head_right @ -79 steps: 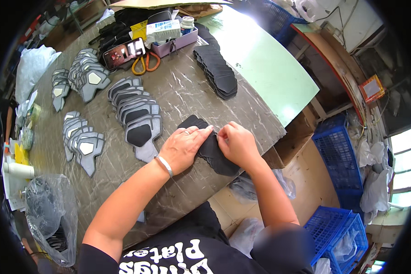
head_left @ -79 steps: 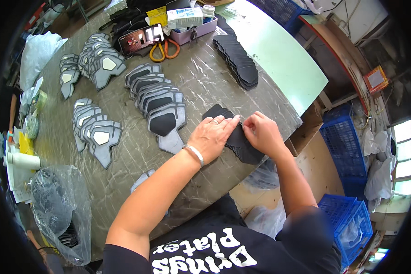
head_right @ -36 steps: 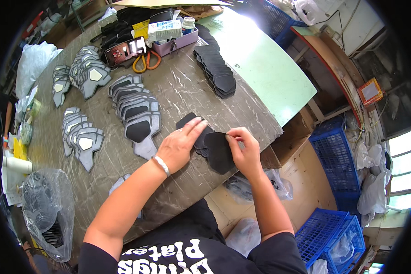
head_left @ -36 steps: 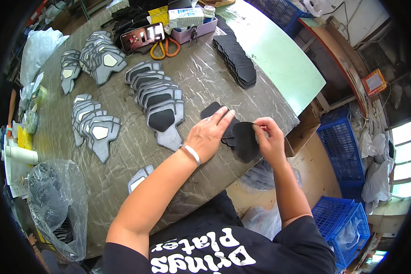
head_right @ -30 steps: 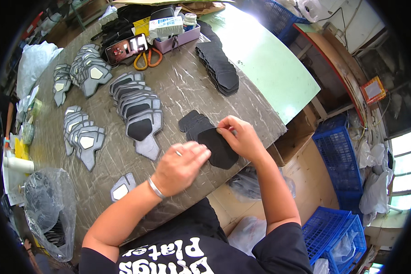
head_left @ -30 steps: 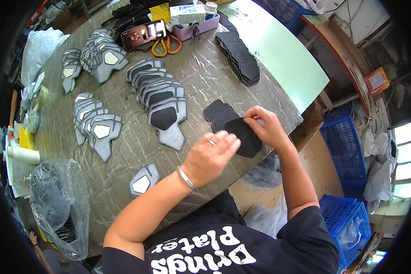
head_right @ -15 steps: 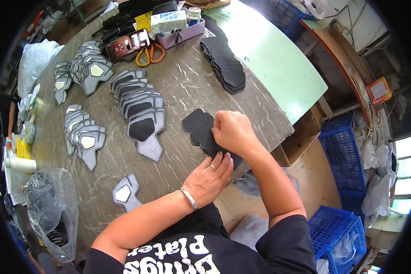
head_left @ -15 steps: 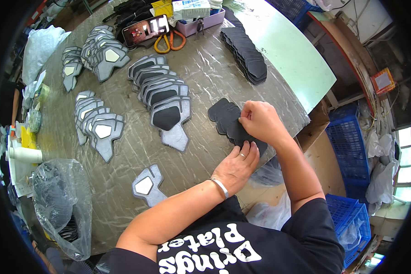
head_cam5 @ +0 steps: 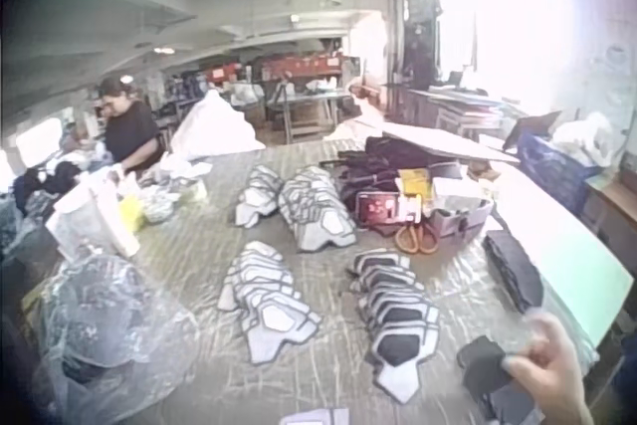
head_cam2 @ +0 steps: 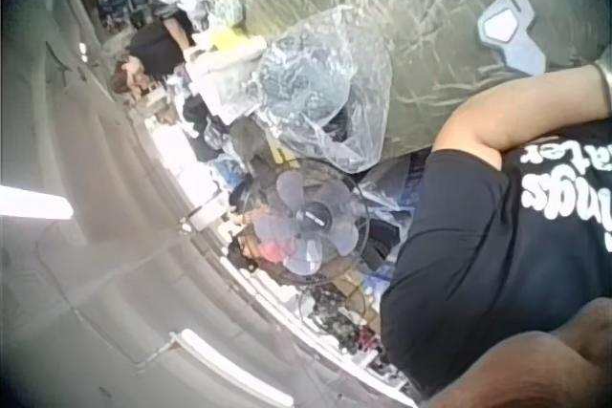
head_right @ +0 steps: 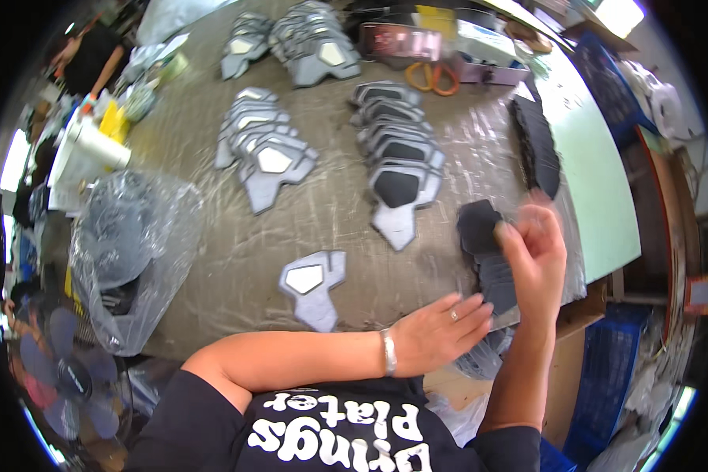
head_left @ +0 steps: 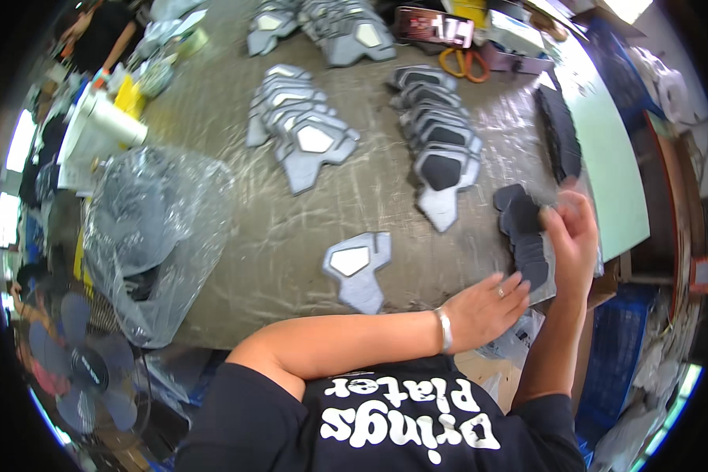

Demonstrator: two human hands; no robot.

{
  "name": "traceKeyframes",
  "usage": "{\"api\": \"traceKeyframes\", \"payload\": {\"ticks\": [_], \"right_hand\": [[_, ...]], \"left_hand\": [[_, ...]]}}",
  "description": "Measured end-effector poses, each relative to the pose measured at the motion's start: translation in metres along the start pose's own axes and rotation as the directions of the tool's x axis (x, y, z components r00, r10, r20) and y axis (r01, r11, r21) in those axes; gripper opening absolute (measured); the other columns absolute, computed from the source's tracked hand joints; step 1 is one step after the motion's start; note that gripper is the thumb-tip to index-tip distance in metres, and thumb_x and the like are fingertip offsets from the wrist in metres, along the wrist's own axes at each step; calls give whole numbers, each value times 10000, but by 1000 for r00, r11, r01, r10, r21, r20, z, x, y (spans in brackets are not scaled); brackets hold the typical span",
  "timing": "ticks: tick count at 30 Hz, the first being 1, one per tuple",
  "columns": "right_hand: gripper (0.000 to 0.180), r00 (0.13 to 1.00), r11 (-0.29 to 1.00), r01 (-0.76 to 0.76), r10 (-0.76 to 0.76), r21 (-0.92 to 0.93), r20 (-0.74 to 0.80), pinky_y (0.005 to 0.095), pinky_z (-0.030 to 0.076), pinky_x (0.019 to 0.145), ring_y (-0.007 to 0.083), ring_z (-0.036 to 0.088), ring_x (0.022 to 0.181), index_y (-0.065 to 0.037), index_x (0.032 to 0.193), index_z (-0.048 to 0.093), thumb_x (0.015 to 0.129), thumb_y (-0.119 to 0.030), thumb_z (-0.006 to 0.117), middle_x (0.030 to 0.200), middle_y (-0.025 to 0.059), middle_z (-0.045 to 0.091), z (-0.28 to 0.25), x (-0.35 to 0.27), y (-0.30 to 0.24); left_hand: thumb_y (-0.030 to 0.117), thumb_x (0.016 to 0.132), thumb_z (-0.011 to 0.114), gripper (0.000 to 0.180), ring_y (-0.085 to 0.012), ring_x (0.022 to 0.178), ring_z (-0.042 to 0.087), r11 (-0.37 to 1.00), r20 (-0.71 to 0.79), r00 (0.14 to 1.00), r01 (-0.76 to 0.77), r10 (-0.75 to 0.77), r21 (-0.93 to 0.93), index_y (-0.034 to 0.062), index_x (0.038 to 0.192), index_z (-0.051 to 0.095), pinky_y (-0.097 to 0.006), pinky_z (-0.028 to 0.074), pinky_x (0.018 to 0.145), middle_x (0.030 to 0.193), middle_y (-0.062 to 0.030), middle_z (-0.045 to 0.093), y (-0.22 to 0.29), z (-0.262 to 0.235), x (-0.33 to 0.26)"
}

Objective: The person assembles shoe components by placing black padding onto grey and white outer pieces, then applies a small white patch to the center of each grey piece and stacks them on a table.

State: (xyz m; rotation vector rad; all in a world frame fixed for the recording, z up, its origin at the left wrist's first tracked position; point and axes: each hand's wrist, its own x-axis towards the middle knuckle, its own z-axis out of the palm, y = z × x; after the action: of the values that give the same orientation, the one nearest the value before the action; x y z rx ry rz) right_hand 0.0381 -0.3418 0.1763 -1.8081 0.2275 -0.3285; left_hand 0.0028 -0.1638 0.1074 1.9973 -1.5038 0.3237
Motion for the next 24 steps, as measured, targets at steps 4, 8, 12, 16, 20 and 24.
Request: {"api": "traceKeyframes", "payload": {"ticks": [4, 8, 12, 16, 20, 24], "right_hand": [[977, 961, 986, -158, 140, 60, 237, 197, 453, 616, 50, 546, 667, -71, 1578, 86, 825, 56, 695, 752, -3, 602, 49, -38, 13], [908, 897, 972, -233, 203, 30, 393, 193, 451, 612, 42, 545, 669, -32, 1550, 183, 837, -9, 745, 767, 5, 607, 121, -60, 19], [842, 862, 961, -271, 218, 54, 457, 196, 444, 610, 32, 523, 673, -19, 1524, 249, 847, -36, 749, 773, -2, 597, 165, -66, 17], [822, 837, 970, -226, 241, -91, 491, 190, 439, 616, 36, 515, 676, -19, 1516, 264, 850, -43, 746, 777, -4, 595, 183, -62, 15], [808, 827, 955, -263, 295, -135, 478, 195, 445, 630, 39, 519, 678, -22, 1513, 269, 853, -24, 734, 768, -7, 598, 191, -56, 10], [793, 826, 953, -256, 302, -161, 475, 195, 451, 654, 45, 537, 690, -23, 1508, 282, 852, -11, 729, 763, -6, 603, 194, -54, 13]], "left_hand": [[161, 790, 654, 166, -201, 1070, 625, 983, -60, 987, 142, -150, -118, 70, 924, 687, -355, 451, 940, 1040, -72, 672, -8, -59, -73], [125, 787, 743, 313, -262, 1070, 617, 864, -101, 865, 499, -492, 69, 52, 1084, 675, -392, 455, 913, 1137, -102, 657, -17, -104, -144], [143, 789, 749, 360, -274, 1123, 594, 742, -116, 758, 652, -641, 160, 20, 1118, 669, -404, 451, 938, 1173, -114, 642, -15, -116, -172], [168, 794, 751, 391, -277, 1153, 582, 711, -134, 728, 686, -672, 156, 10, 1142, 667, -406, 448, 953, 1198, -116, 630, -14, -115, -179], [179, 803, 748, 383, -264, 1155, 576, 711, -151, 716, 697, -682, 91, 13, 1138, 668, -401, 451, 946, 1187, -104, 628, -16, -113, -182], [171, 793, 757, 428, -255, 1158, 572, 714, -160, 713, 698, -683, 56, 24, 1179, 645, -389, 456, 938, 1190, -100, 624, -19, -111, -184]]}}
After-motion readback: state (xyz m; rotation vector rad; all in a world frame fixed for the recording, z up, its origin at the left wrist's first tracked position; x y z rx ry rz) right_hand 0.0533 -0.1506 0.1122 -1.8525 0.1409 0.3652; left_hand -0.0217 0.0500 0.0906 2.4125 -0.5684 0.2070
